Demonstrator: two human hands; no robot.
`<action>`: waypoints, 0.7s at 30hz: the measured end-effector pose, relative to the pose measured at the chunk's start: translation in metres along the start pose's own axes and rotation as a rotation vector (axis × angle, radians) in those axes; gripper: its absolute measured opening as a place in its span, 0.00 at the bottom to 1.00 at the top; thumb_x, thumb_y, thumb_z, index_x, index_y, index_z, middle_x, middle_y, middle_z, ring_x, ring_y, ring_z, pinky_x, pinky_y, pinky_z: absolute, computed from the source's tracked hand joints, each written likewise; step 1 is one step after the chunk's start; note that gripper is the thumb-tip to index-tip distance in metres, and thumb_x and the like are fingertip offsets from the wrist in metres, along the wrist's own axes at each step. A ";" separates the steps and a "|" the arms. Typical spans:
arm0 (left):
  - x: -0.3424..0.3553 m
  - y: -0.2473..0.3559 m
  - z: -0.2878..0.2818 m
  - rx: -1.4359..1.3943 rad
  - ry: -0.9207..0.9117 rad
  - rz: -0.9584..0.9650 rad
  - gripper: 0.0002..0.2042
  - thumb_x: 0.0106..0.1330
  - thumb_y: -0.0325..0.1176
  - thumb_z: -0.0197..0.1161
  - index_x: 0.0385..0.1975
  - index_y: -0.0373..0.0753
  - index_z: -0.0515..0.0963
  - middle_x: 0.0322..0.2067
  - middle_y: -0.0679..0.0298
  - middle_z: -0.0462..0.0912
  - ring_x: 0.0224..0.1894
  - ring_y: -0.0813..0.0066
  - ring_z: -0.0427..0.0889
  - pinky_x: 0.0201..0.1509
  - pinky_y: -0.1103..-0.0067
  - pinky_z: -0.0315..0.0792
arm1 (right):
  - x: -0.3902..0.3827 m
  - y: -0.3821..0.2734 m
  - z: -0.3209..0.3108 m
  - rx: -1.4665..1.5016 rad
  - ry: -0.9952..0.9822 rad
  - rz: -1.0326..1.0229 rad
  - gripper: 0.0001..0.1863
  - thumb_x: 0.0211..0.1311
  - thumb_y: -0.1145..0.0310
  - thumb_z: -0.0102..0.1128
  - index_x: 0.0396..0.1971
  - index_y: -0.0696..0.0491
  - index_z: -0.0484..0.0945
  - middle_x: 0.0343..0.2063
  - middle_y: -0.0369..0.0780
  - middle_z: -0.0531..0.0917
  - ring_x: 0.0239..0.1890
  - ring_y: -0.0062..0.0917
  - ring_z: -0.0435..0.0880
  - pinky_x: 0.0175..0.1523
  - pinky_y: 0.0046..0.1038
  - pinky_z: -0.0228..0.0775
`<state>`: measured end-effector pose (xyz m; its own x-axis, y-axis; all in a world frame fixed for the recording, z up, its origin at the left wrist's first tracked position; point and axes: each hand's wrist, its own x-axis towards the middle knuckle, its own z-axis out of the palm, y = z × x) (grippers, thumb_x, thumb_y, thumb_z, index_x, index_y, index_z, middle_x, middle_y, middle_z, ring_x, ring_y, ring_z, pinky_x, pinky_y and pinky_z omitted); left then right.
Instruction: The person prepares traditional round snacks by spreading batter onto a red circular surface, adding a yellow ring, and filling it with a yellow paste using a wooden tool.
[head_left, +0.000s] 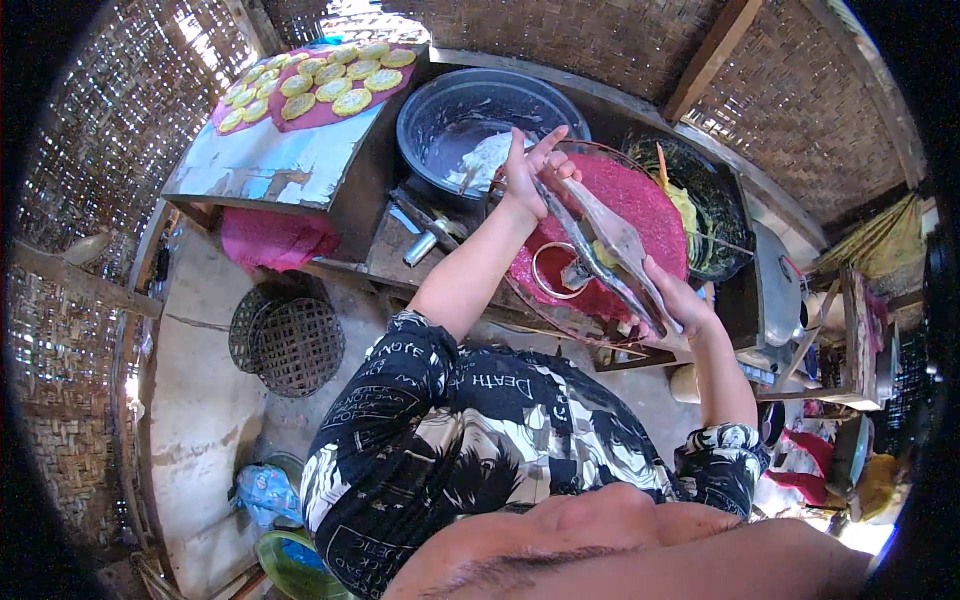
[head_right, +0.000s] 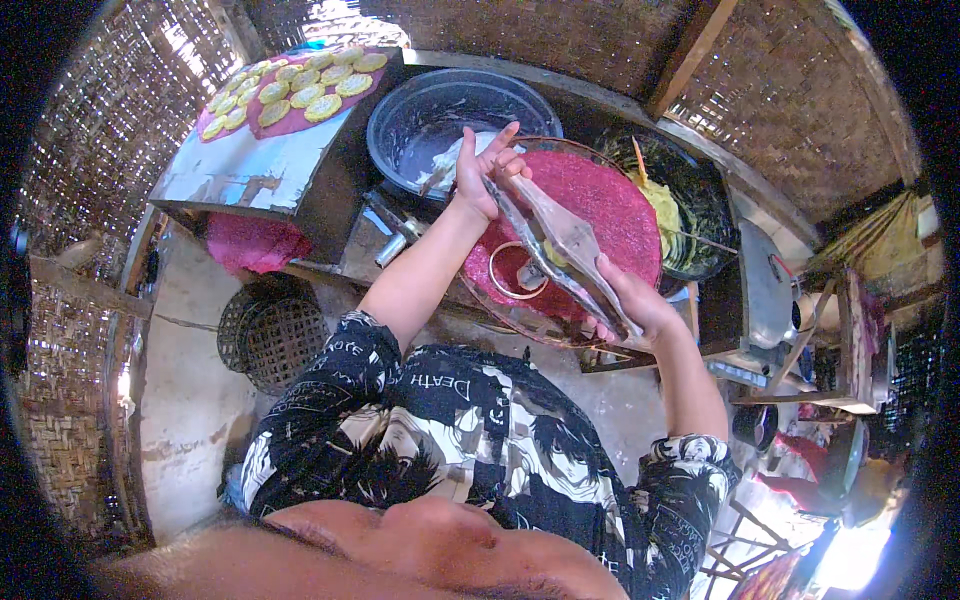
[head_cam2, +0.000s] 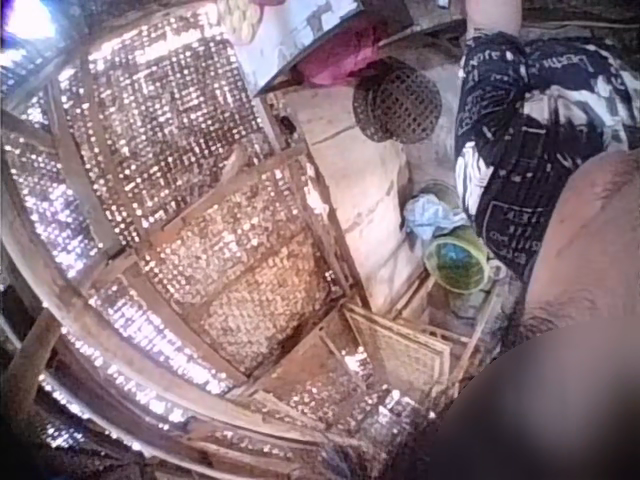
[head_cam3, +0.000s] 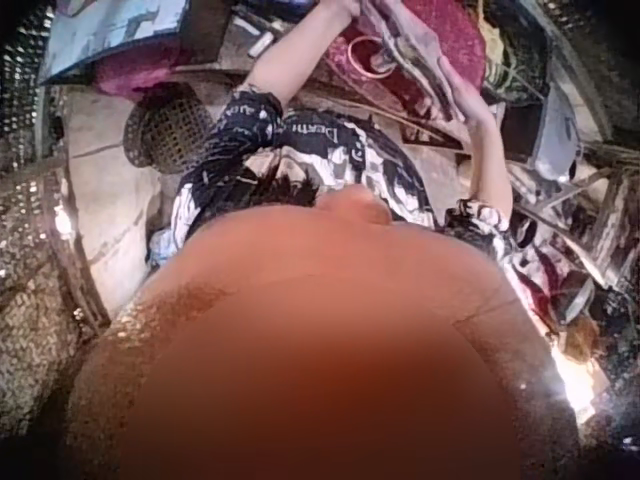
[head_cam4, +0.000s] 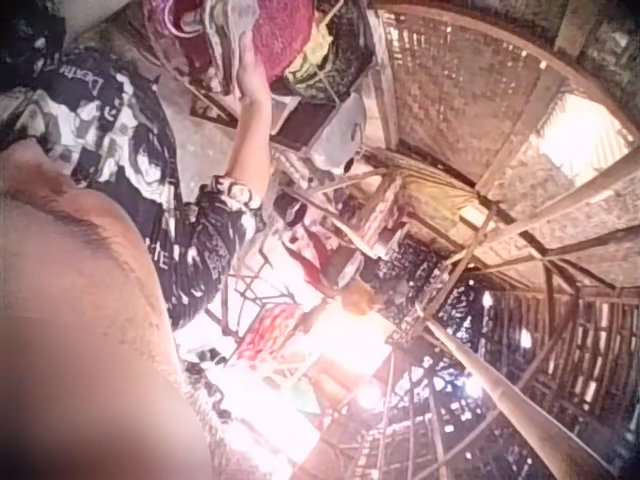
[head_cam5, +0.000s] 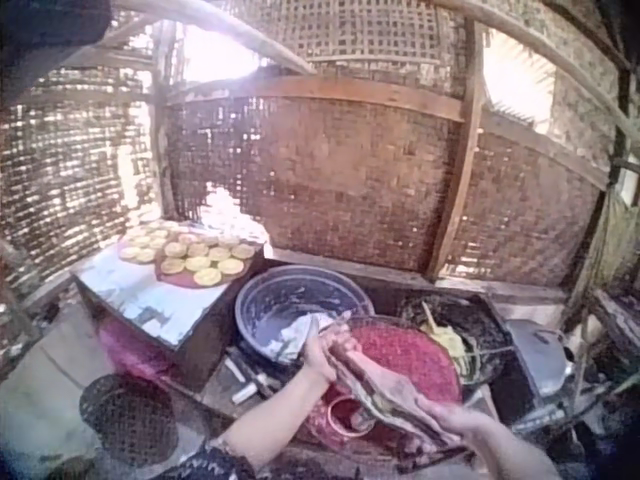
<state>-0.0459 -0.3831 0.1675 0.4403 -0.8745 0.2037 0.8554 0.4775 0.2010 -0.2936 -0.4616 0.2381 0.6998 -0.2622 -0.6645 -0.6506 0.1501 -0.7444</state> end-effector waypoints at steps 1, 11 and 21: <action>-0.002 0.001 -0.001 0.014 0.015 0.018 0.33 0.56 0.64 0.35 0.43 0.39 0.70 0.11 0.73 0.60 0.18 0.74 0.67 0.35 0.70 0.68 | 0.001 -0.001 -0.001 -0.003 -0.004 0.002 0.31 0.57 0.41 0.35 0.34 0.57 0.70 0.14 0.41 0.75 0.10 0.21 0.73 0.13 0.20 0.67; -0.016 0.024 0.001 0.097 0.141 0.128 0.29 0.55 0.63 0.42 0.37 0.40 0.72 0.09 0.73 0.61 0.15 0.77 0.64 0.30 0.73 0.66 | 0.019 -0.007 0.014 -0.177 -0.016 -0.014 0.29 0.58 0.43 0.36 0.30 0.57 0.71 0.13 0.38 0.75 0.09 0.20 0.72 0.11 0.20 0.63; 0.004 0.030 -0.001 0.091 0.145 0.167 0.27 0.57 0.61 0.41 0.32 0.40 0.72 0.08 0.74 0.56 0.10 0.81 0.59 0.23 0.76 0.65 | 0.024 -0.021 0.011 -0.428 0.202 -0.235 0.29 0.57 0.44 0.41 0.23 0.58 0.73 0.12 0.38 0.74 0.10 0.21 0.72 0.13 0.21 0.62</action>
<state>-0.0186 -0.3723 0.1738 0.6140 -0.7826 0.1026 0.7420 0.6166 0.2631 -0.2593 -0.4608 0.2370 0.7978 -0.4267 -0.4259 -0.5750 -0.3263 -0.7502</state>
